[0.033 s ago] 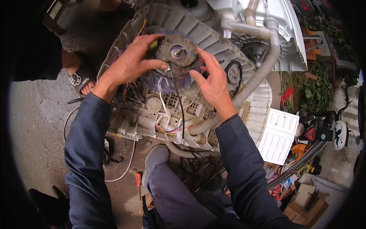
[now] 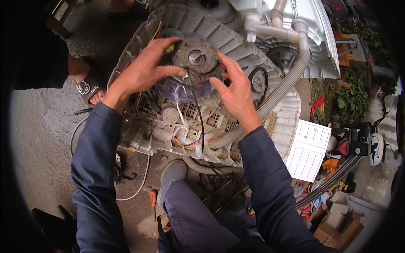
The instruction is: The person uses a screwdriver to remove a circular metal component from a disassembled appliance. They then place the component back into the housing and adjust the internal wiring and parts.
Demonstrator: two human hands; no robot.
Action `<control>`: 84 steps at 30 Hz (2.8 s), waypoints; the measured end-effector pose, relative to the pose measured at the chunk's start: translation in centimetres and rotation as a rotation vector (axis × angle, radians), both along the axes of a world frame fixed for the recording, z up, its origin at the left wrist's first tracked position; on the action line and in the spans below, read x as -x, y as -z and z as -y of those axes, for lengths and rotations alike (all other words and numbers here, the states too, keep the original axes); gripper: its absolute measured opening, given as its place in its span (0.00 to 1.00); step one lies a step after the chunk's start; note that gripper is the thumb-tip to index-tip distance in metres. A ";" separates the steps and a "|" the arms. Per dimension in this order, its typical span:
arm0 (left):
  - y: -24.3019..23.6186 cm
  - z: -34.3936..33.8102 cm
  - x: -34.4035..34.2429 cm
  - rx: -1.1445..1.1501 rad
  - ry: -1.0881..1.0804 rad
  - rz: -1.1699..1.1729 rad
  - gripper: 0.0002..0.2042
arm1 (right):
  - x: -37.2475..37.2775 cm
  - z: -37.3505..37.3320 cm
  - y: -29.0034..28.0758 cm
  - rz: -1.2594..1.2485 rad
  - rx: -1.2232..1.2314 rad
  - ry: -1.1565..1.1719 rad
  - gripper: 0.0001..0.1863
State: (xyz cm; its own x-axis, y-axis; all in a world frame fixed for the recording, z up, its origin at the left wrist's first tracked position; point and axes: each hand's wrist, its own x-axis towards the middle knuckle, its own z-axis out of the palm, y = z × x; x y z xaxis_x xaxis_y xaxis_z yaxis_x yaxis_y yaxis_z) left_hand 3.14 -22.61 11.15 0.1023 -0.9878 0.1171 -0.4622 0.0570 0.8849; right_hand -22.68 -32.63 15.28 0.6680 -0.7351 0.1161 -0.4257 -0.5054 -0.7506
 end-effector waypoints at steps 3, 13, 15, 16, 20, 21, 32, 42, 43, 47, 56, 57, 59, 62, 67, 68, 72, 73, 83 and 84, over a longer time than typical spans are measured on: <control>0.1 0.0 0.0 -0.002 0.005 -0.008 0.44 | -0.1 -0.2 -0.1 0.005 0.007 0.009 0.32; 0.5 0.3 -0.3 -0.046 0.032 -0.128 0.44 | -0.3 -0.9 0.5 0.013 0.075 0.050 0.32; 0.5 0.2 -0.4 -0.051 0.032 -0.132 0.44 | -0.3 -1.0 0.5 0.017 0.076 0.048 0.32; 0.5 0.2 -0.4 -0.054 0.032 -0.134 0.44 | -0.3 -1.0 0.5 0.020 0.076 0.046 0.32; 0.0 0.3 -0.5 -0.075 0.042 -0.123 0.45 | -0.2 -1.1 0.5 0.012 0.085 0.053 0.32; -0.1 0.2 -0.5 -0.078 0.042 -0.127 0.45 | -0.2 -1.1 0.4 0.008 0.086 0.056 0.32; -1.2 0.6 0.6 -0.076 -0.045 0.064 0.51 | -0.3 -1.3 0.2 -0.038 0.103 0.069 0.33; -1.0 0.5 0.8 -0.011 -0.092 0.040 0.50 | -0.4 -1.5 -0.1 -0.107 0.148 0.043 0.43; -1.1 0.5 0.9 -0.012 -0.094 0.031 0.50 | -0.5 -1.5 -0.2 -0.107 0.144 0.047 0.44; -0.6 0.3 0.8 -0.008 -0.105 -0.012 0.51 | -1.0 -1.8 -0.5 -0.126 0.175 0.068 0.46; -0.5 0.3 0.8 -0.096 -0.099 -0.041 0.52 | -1.5 -2.1 -0.2 -0.145 0.228 0.118 0.45; -0.5 0.3 0.9 -0.075 -0.106 -0.045 0.52 | -1.6 -2.2 -0.4 -0.149 0.215 0.120 0.45; -0.5 0.2 1.0 -0.033 -0.117 -0.054 0.52 | -1.6 -2.2 -0.6 -0.151 0.199 0.125 0.44; -0.7 0.2 1.1 -0.028 -0.118 -0.041 0.52 | -1.5 -2.2 -0.4 -0.141 0.192 0.137 0.42; -0.6 0.2 1.1 -0.014 -0.115 -0.009 0.52 | -1.6 -1.9 -0.3 -0.136 0.212 0.146 0.36; -0.6 0.1 1.0 -0.014 -0.115 -0.003 0.52 | -1.6 -1.8 -0.3 -0.129 0.211 0.144 0.34; -0.5 0.2 1.1 -0.001 -0.112 -0.017 0.52 | -1.4 -1.1 -0.9 -0.092 0.173 0.126 0.28; -0.5 0.2 1.1 -0.004 -0.113 -0.017 0.52 | -1.4 -1.0 -1.0 -0.081 0.157 0.120 0.27; -0.2 0.3 1.1 0.004 -0.116 -0.013 0.52 | -1.3 -0.9 -0.7 -0.080 0.155 0.132 0.25; -0.2 0.3 1.0 -0.020 -0.109 -0.016 0.52 | -1.3 -0.9 -0.7 -0.081 0.153 0.132 0.26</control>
